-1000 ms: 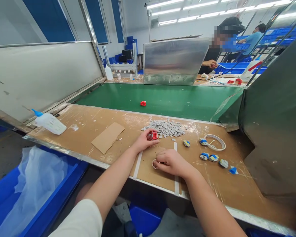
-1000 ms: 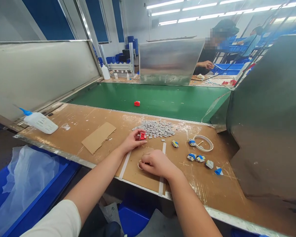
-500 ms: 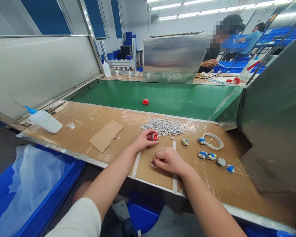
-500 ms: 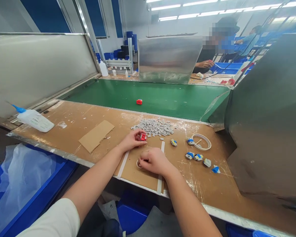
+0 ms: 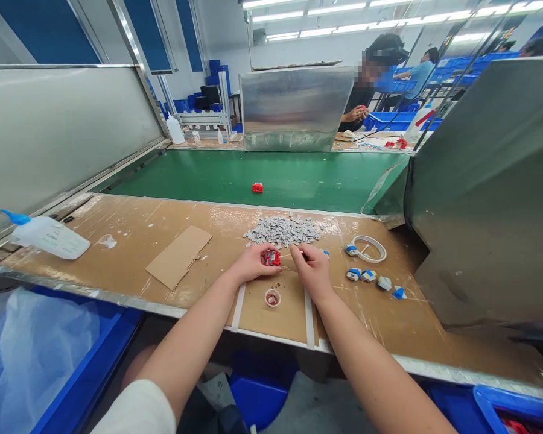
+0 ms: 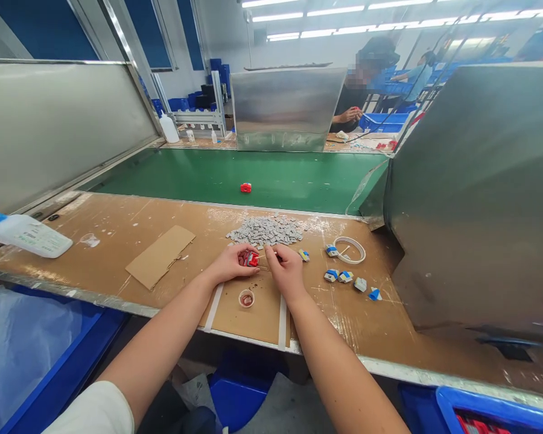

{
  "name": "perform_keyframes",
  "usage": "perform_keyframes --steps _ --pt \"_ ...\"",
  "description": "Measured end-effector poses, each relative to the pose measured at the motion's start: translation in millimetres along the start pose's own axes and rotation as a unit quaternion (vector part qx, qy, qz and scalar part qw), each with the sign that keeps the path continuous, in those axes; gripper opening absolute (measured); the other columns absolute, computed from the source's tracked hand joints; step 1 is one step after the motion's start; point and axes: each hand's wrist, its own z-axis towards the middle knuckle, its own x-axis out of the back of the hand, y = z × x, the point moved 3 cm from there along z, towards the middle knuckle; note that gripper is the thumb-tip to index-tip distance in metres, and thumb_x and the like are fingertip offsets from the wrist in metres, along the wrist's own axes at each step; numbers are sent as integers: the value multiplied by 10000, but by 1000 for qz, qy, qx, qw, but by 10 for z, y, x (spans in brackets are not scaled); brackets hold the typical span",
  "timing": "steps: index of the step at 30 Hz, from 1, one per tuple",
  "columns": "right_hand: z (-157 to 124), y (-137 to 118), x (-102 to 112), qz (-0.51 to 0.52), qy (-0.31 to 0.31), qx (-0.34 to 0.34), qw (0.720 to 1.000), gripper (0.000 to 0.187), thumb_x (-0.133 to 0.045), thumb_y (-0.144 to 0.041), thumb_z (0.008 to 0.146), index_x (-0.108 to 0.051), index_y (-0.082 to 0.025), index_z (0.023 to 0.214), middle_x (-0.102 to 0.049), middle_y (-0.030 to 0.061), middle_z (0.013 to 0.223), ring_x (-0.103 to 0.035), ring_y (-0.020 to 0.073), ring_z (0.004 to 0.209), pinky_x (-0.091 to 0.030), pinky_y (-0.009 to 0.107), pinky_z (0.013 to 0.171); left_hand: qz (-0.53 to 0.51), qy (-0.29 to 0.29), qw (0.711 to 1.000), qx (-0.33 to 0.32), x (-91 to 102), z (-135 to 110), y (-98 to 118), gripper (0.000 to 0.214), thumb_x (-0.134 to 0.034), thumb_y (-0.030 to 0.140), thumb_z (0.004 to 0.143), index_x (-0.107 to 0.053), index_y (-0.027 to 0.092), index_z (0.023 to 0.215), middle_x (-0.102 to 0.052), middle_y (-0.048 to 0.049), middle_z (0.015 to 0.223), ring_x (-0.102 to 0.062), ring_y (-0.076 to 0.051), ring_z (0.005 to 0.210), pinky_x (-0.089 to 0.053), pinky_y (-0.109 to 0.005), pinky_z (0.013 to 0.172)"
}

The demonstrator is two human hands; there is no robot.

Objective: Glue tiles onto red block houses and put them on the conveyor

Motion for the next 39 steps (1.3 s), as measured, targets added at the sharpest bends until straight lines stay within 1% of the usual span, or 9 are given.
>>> perform_keyframes --steps 8,14,20,25,29,30,32,35,39 --pt "15 136 -104 -49 -37 3 998 519 -528 -510 1019 -372 -216 621 -382 -36 610 -355 126 604 -269 286 596 50 -8 999 1 10 5 0 473 -870 410 687 -686 166 1049 -530 49 693 -436 -108 600 -311 -224 547" --pt "13 60 -61 -119 -37 64 990 470 -528 -388 1012 -341 -211 619 -390 -29 589 -342 124 578 -241 303 587 74 0 997 -3 4 -4 62 458 -862 398 670 -686 162 1022 -530 52 685 -426 -109 613 -320 -230 562" --pt "1 52 -100 -85 -85 74 990 475 -521 -372 1008 -304 -213 616 -370 -36 567 -341 117 558 -249 285 564 79 3 997 -2 -5 -11 61 460 -852 415 674 -671 167 1018 -531 50 695 -426 -110 614 -311 -232 554" --pt "14 65 -110 -81 -53 67 993 464 -529 -415 1017 -378 -206 631 -405 -30 599 -382 119 580 -266 282 579 91 5 996 -5 -2 -7 47 468 -860 414 678 -661 173 1027 -502 67 650 -419 -105 590 -297 -230 552" --pt "-5 -5 -39 -52 -33 80 995 471 -541 -387 1010 -352 -212 616 -357 -41 576 -344 113 554 -250 282 559 40 0 999 10 -3 0 -2 556 -881 441 675 -631 174 1092 -512 70 672 -424 -97 579 -307 -221 544" --pt "-22 -32 -31 -30 -50 92 994 478 -535 -379 1013 -334 -215 611 -341 -45 569 -331 110 544 -248 282 555 23 -1 1000 13 -2 3 -17 570 -882 434 676 -624 173 1112 -529 63 693 -438 -98 588 -318 -219 547" --pt "-73 -92 -49 19 -132 130 983 493 -517 -359 1021 -302 -219 600 -312 -52 556 -308 105 529 -243 282 552 2 0 1000 7 2 8 -40 569 -879 396 681 -619 171 1134 -579 40 753 -484 -104 628 -355 -219 574" --pt "-177 -153 -124 45 -275 186 942 495 -520 -308 1013 -305 -214 577 -327 -53 538 -300 105 527 -249 282 565 -11 3 1000 -12 11 19 -68 545 -876 337 690 -624 175 1145 -645 2 850 -557 -123 706 -421 -232 647" --pt "-240 -169 -182 -3 -335 235 913 427 -531 -231 998 -436 -202 583 -482 -31 566 -395 109 557 -299 278 615 -22 4 1000 -19 16 30 -113 538 -884 339 711 -623 188 1156 -672 -14 890 -589 -132 732 -447 -238 666"
